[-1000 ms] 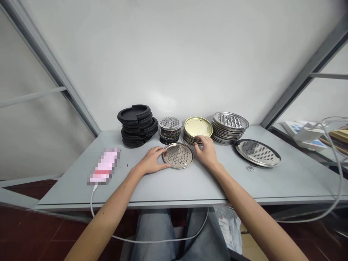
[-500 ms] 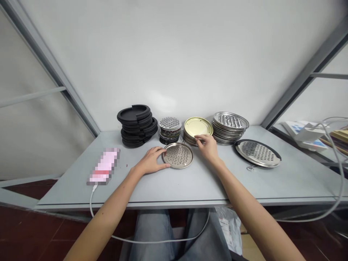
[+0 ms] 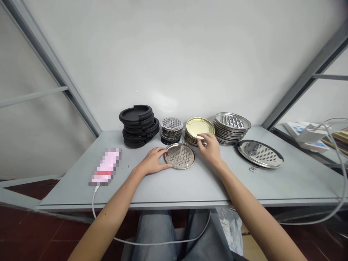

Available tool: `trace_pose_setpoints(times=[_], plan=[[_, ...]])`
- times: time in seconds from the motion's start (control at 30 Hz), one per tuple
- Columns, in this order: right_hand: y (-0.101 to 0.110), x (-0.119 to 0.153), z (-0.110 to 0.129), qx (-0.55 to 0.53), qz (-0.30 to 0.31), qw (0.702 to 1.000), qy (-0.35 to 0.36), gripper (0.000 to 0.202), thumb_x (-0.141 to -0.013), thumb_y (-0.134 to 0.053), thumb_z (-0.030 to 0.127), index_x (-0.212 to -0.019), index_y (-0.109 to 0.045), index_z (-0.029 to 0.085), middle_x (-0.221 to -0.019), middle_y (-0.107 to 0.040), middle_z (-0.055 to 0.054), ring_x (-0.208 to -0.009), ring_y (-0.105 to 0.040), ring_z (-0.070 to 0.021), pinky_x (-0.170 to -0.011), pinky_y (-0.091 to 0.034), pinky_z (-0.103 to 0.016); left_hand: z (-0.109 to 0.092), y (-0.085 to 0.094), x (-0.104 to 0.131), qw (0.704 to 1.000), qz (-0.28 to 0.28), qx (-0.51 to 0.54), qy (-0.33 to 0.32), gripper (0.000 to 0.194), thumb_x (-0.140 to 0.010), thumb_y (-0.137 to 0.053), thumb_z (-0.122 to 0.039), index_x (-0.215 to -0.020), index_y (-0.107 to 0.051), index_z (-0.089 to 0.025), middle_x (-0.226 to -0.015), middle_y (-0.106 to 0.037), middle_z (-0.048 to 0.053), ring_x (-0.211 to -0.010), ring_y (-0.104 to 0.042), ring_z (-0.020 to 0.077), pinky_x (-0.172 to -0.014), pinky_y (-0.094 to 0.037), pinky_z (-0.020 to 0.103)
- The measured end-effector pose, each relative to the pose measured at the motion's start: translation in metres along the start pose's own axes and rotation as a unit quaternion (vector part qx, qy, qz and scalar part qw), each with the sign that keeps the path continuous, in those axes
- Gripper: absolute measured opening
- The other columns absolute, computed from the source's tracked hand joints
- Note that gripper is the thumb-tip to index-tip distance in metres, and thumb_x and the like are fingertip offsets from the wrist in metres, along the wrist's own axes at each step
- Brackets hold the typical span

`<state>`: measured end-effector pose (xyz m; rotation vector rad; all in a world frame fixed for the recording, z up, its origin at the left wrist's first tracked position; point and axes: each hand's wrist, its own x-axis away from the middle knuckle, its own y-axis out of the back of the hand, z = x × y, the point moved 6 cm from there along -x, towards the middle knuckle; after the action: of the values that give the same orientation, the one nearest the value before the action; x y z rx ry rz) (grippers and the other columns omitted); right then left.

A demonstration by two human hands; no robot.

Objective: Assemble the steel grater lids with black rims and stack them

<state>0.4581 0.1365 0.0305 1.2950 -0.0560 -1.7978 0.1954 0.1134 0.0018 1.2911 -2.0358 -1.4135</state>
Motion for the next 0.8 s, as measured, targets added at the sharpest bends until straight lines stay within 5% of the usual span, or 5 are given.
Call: trace_pose_setpoints(times=[0.27, 0.5, 0.67, 0.8], plan=[[0.074, -0.020, -0.058, 0.159, -0.174, 0.971, -0.041, 0.029, -0.082, -0.054, 0.028, -0.106, -0.068, 0.017, -0.109, -0.067, -0.014, -0.108, -0.057, -0.0305, -0.097, -0.041, -0.048, 0.001, -0.001, 0.000, 1.000, 0.003, 0.003, -0.001, 0.069, -0.077, -0.066, -0.062, -0.132, -0.052, -0.023, -0.135, -0.051, 0.011, -0.125, -0.047, 0.0307, -0.109, -0.035, 0.045], [0.090, -0.048, -0.094, 0.165, -0.007, 0.985, -0.049, 0.021, -0.083, -0.058, 0.031, -0.084, -0.074, 0.017, -0.096, -0.074, -0.012, -0.095, -0.064, -0.0245, -0.093, -0.044, -0.037, 0.003, -0.001, 0.000, 1.000, -0.002, 0.009, 0.000, 0.069, -0.077, -0.066, -0.063, -0.133, -0.053, -0.024, -0.135, -0.051, 0.011, -0.126, -0.046, 0.0311, -0.109, -0.035, 0.045], [0.098, -0.051, -0.105, 0.114, -0.016, 0.985, -0.129, 0.020, -0.080, -0.064, 0.032, -0.087, -0.076, 0.017, -0.098, -0.075, -0.010, -0.092, -0.068, -0.0234, -0.085, -0.049, -0.032, 0.002, 0.000, 0.000, 1.000, -0.002, 0.014, 0.000, 0.069, -0.077, -0.066, -0.062, -0.132, -0.053, -0.024, -0.135, -0.051, 0.011, -0.125, -0.047, 0.0312, -0.109, -0.036, 0.046], [0.104, -0.058, -0.101, 0.129, -0.039, 0.986, -0.092, 0.021, -0.082, -0.062, 0.032, -0.090, -0.077, 0.019, -0.098, -0.076, -0.008, -0.095, -0.068, -0.0234, -0.087, -0.050, -0.032, 0.002, 0.000, 0.000, 1.000, 0.002, 0.010, 0.004, 0.069, -0.077, -0.066, -0.063, -0.132, -0.053, -0.024, -0.136, -0.051, 0.011, -0.125, -0.047, 0.0312, -0.109, -0.036, 0.046]])
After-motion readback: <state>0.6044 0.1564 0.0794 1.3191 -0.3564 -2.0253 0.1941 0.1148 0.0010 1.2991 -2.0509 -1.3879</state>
